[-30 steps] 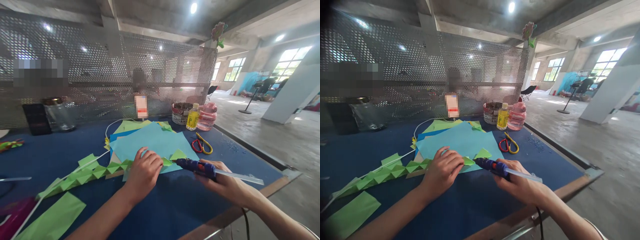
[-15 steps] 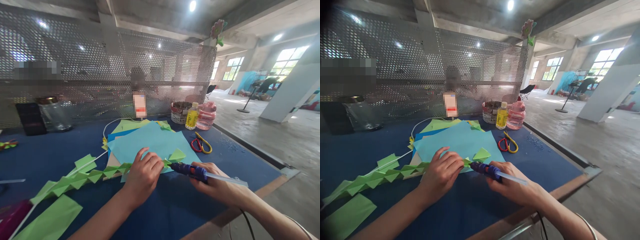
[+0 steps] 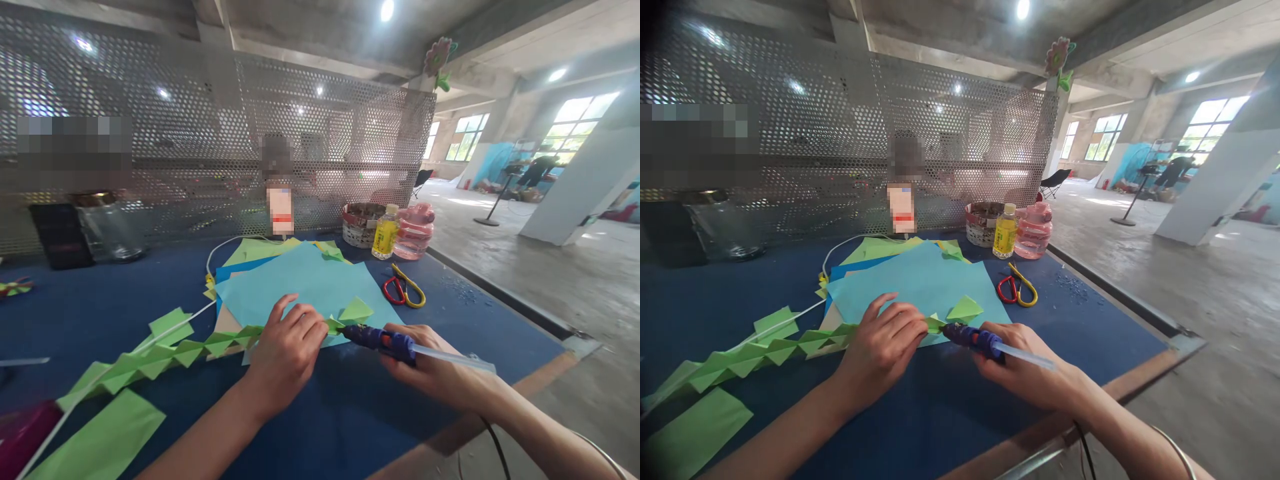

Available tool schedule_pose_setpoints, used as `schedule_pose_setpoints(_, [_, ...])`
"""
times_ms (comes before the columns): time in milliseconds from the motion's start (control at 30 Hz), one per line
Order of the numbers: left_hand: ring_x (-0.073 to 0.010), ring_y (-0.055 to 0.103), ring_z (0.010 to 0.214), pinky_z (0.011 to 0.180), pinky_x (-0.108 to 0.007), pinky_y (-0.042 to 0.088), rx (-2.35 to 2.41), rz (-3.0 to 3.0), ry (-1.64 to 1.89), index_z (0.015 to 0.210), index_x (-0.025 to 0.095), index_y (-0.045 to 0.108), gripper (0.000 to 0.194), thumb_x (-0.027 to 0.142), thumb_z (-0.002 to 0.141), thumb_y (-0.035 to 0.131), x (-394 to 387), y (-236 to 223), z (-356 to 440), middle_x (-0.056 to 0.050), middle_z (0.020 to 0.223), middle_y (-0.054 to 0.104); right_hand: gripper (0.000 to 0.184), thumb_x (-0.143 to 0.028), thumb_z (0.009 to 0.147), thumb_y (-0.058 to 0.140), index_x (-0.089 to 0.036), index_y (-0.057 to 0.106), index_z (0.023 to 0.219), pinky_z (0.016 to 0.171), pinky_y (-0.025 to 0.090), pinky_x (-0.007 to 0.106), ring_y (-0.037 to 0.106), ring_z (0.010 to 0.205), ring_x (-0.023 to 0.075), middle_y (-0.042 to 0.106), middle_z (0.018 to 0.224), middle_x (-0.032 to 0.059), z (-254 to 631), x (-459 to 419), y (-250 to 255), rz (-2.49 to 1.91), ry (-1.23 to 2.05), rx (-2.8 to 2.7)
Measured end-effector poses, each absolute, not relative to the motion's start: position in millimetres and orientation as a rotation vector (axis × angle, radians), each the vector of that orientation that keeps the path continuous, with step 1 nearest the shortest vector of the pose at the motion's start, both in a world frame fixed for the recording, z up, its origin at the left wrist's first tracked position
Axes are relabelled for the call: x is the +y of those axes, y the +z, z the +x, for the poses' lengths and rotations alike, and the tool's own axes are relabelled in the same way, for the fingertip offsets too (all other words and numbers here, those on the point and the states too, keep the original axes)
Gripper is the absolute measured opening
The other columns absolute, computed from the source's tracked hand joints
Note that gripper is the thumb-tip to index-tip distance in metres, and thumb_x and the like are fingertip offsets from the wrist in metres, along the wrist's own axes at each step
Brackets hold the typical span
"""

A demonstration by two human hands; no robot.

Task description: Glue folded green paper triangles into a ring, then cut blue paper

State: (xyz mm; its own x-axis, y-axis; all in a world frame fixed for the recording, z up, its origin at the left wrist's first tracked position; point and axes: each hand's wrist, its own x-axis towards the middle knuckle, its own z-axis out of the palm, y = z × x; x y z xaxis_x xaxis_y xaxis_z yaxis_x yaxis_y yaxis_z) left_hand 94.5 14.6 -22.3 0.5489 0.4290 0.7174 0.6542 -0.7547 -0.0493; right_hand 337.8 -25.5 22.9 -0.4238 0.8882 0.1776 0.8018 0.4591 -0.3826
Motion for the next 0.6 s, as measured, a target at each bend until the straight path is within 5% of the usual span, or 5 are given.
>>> schedule_pose_setpoints(600, [-0.0201,0.059,0.09,0.102,-0.048,0.033,-0.915,-2.466,-1.009,0.081,0.017,0.059,0.018,0.004,0.086,0.048,12.5,-18.0,95.3,-0.002,0.083,0.066,0.012,-0.029,0.083,0.051,-0.022,0.055,0.074,0.054,0.045,0.023,0.053,0.054,0.0122,0.059,0.065,-0.0034,345.7,-28.1,21.8,-1.454,0.268,-2.358])
